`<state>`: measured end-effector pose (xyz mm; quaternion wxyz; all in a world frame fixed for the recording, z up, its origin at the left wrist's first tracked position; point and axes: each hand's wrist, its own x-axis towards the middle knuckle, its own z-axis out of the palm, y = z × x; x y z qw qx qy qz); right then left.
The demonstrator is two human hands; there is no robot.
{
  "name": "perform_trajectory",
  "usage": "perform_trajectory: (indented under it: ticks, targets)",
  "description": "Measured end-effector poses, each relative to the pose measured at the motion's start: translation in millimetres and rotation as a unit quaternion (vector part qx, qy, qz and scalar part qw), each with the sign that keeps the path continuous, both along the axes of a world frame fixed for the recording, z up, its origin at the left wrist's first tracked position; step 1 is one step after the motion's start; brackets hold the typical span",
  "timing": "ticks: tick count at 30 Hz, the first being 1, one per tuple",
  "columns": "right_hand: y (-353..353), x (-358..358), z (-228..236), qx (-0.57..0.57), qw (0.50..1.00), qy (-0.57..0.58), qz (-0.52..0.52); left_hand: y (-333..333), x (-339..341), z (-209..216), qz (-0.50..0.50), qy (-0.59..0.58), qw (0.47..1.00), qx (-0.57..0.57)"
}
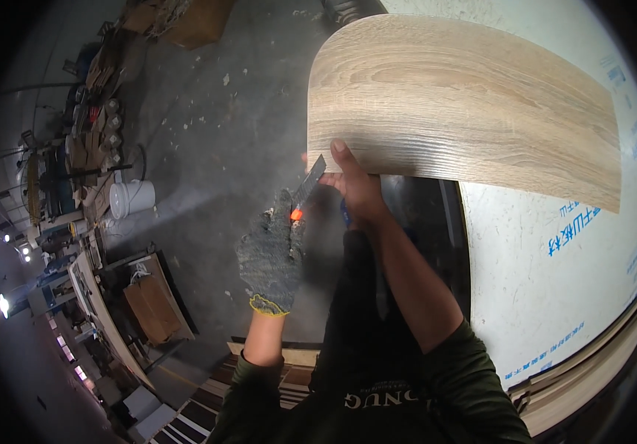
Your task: Manually sanding the edge of a wooden board with a small block.
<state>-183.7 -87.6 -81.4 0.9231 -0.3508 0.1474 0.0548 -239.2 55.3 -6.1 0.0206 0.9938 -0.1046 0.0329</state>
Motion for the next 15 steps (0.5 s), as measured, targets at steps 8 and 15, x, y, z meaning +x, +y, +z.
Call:
perform_trajectory:
  ticks: [8,15]
  targets:
    - [0.5,0.7,2.2,-0.009,1.000,0.010,-0.009,-0.7,-2.5,0.6,0.002,0.001,1.000,-0.017]
    - [-0.8,-0.4,1.5,-0.024,1.000,0.011,-0.010,3.1,-2.4,-3.0,-0.001,0.000,1.000,0.005]
